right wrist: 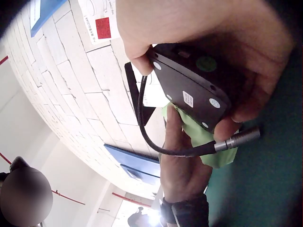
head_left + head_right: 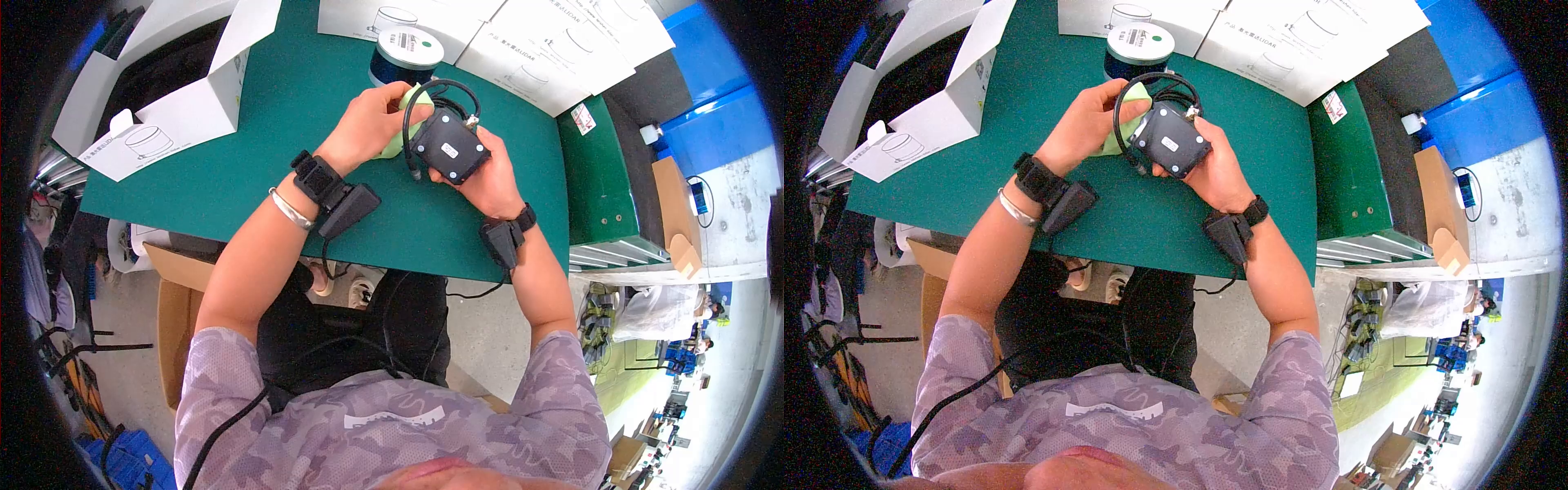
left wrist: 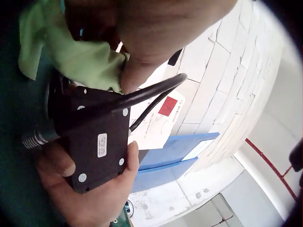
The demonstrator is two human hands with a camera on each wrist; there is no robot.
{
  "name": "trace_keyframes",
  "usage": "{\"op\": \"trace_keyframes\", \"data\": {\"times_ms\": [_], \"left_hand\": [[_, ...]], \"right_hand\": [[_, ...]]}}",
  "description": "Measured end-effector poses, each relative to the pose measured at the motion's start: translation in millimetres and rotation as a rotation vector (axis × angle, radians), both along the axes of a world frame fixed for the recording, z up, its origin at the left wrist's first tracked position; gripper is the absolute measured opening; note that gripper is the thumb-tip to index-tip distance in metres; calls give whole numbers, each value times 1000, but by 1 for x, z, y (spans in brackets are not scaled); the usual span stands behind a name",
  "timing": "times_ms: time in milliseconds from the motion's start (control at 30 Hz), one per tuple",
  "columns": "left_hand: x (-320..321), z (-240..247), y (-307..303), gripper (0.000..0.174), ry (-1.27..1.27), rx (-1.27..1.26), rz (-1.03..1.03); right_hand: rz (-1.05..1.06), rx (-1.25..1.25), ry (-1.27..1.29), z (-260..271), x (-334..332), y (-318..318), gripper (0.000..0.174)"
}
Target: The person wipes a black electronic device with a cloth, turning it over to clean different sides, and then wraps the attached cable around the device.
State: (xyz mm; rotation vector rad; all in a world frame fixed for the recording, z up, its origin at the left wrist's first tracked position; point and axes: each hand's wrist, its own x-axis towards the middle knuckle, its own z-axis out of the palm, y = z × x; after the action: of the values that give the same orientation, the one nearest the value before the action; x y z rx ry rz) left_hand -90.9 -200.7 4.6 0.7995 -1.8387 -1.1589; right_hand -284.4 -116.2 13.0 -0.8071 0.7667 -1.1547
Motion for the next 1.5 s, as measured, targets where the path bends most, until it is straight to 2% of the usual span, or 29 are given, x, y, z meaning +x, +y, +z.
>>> {"op": "trace_keyframes", "data": {"times_ms": [100,167,333,400,600,867,1200,1500], "left_hand": [[0,1,1,36,-16,24,-35],[-1,3,3,31,54,63,-20],[-1,0,0,32,27,54,-4],[0,2,1,32,24,73,0],[0,6,7,32,58,181,-74],[1,6,5,32,4,70,-10],[0,4,5,33,15,97,-16],[-2,-1,3,33,9,-45,21]], "right_hand": [[81,-33,33,-2,-6,-2,49],[55,-17,25,-1,-3,-1,49],[57,-27,21,0,-2,0,50],[-6,3,21,4,3,2,50],[0,3,25,2,2,2,50],[6,-8,52,2,1,1,51],[25,-16,26,1,1,1,50],[28,-29,67,2,2,2,50]]}}
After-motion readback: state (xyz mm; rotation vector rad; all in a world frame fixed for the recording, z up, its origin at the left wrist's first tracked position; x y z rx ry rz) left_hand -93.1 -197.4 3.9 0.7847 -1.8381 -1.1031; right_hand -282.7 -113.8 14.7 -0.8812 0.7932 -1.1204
